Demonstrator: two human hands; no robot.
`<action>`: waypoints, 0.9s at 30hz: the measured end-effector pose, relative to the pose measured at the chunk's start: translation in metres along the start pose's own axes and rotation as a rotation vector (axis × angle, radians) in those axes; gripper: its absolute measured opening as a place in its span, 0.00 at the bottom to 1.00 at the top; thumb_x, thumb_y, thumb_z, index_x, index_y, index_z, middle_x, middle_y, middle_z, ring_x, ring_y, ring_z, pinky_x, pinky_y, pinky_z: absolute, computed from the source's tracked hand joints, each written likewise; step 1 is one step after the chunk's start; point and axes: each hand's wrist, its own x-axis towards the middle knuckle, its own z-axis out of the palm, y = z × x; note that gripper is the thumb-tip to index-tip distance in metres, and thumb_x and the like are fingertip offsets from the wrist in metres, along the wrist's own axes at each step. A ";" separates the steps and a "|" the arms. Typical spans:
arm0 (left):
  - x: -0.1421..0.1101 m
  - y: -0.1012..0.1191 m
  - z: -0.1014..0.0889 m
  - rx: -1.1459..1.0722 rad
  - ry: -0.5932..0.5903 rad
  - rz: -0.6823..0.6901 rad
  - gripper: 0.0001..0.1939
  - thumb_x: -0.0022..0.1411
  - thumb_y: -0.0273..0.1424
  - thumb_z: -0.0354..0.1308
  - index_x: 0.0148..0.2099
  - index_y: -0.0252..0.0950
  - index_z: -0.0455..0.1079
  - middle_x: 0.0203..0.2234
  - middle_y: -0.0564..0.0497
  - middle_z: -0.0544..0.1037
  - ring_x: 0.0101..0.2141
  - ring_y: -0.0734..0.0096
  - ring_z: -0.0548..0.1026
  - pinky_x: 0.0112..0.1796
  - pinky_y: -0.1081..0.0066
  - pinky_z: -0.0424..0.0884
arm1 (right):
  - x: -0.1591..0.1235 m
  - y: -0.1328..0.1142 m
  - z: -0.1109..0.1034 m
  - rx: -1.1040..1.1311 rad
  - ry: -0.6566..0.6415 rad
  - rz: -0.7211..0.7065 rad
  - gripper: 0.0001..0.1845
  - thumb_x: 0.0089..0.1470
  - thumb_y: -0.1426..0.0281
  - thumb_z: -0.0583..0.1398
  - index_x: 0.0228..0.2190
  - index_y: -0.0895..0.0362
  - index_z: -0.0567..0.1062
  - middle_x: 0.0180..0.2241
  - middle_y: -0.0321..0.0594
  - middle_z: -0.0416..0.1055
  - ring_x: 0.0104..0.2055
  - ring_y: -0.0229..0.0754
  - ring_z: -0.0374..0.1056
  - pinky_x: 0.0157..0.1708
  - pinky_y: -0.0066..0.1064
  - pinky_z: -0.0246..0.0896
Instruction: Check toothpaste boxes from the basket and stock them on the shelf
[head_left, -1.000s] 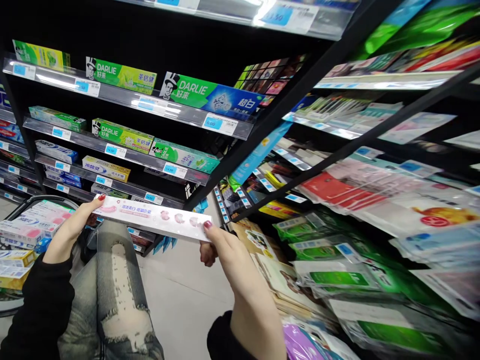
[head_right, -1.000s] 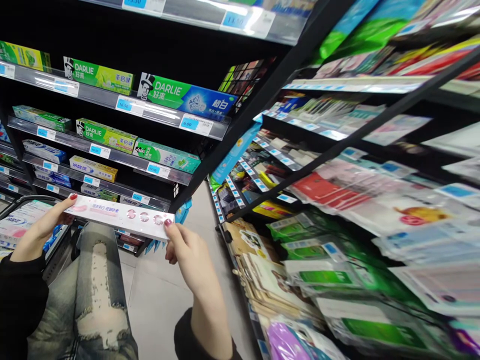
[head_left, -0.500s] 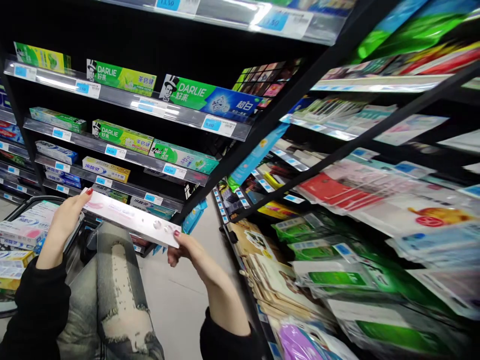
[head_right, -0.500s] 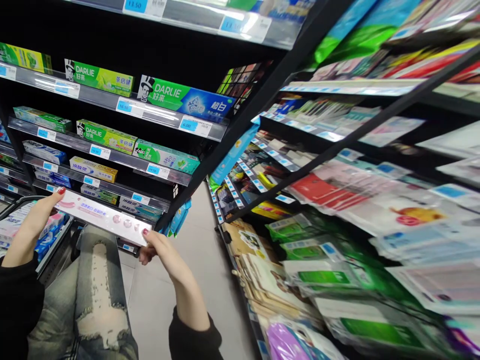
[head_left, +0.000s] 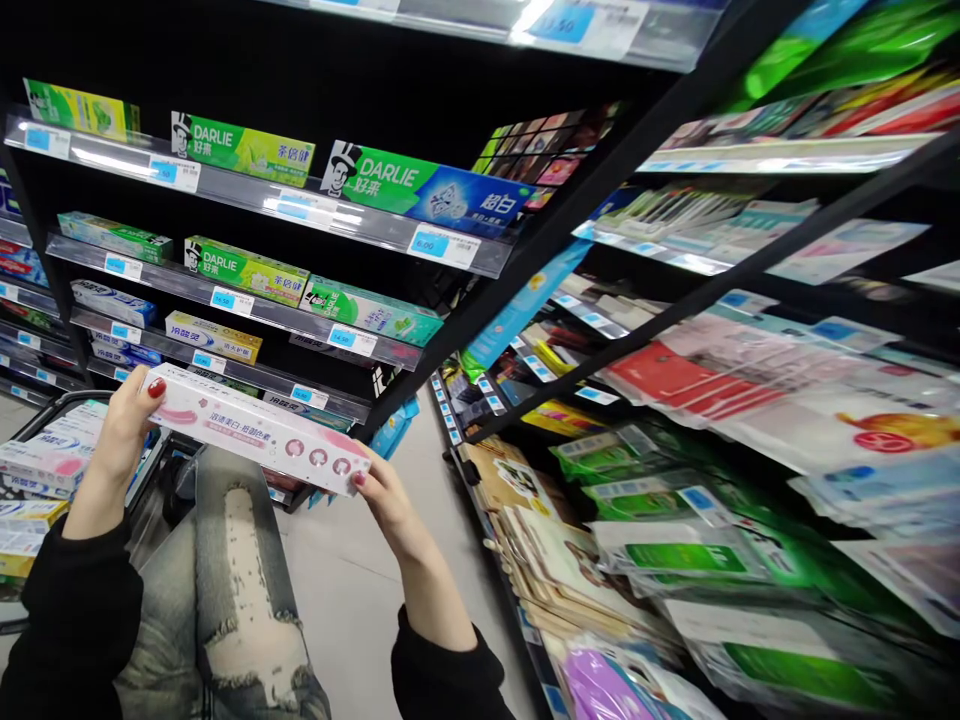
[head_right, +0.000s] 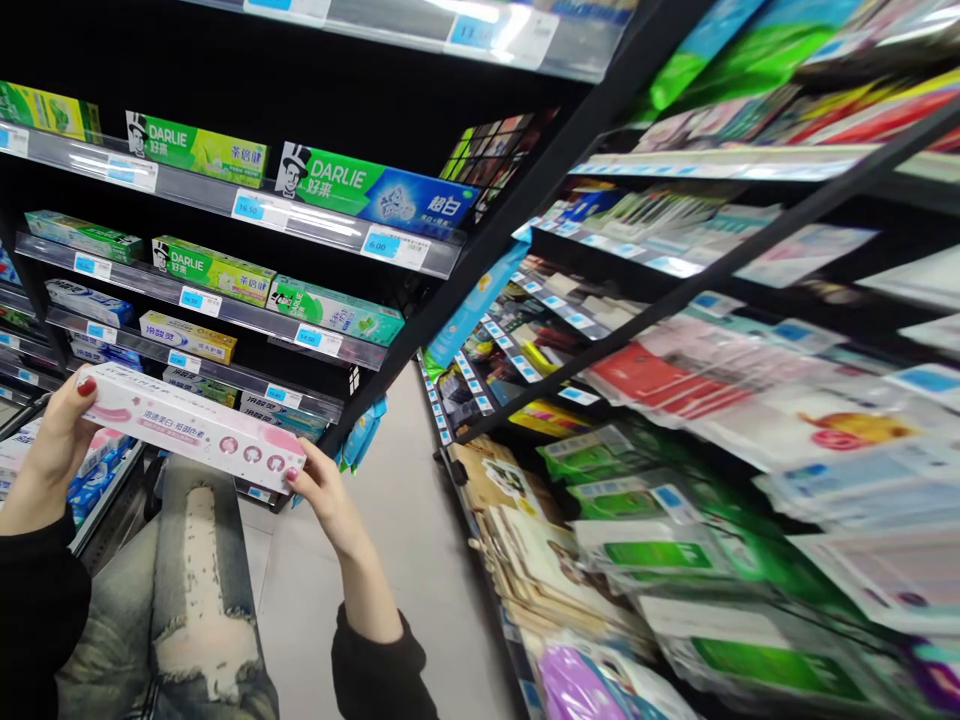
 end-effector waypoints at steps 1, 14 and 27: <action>0.000 -0.001 0.002 -0.055 -0.020 -0.024 0.22 0.48 0.49 0.64 0.34 0.37 0.67 0.25 0.54 0.70 0.25 0.72 0.70 0.25 0.75 0.68 | -0.001 -0.004 -0.001 -0.038 0.030 -0.024 0.28 0.41 0.44 0.65 0.35 0.54 0.75 0.32 0.39 0.73 0.34 0.45 0.68 0.33 0.32 0.62; 0.005 -0.021 0.019 -0.270 -0.114 -0.297 0.22 0.49 0.45 0.65 0.37 0.31 0.72 0.27 0.45 0.81 0.32 0.54 0.80 0.28 0.63 0.79 | -0.021 -0.055 -0.001 -0.268 0.227 -0.012 0.30 0.46 0.40 0.58 0.26 0.55 0.71 0.20 0.35 0.67 0.25 0.40 0.64 0.29 0.31 0.60; 0.017 -0.045 0.036 -0.189 0.105 -0.507 0.15 0.57 0.36 0.64 0.35 0.26 0.72 0.20 0.44 0.78 0.21 0.65 0.77 0.26 0.66 0.76 | 0.009 -0.008 -0.012 -0.164 0.063 0.370 0.30 0.45 0.40 0.56 0.15 0.53 0.66 0.13 0.37 0.63 0.20 0.42 0.65 0.27 0.35 0.65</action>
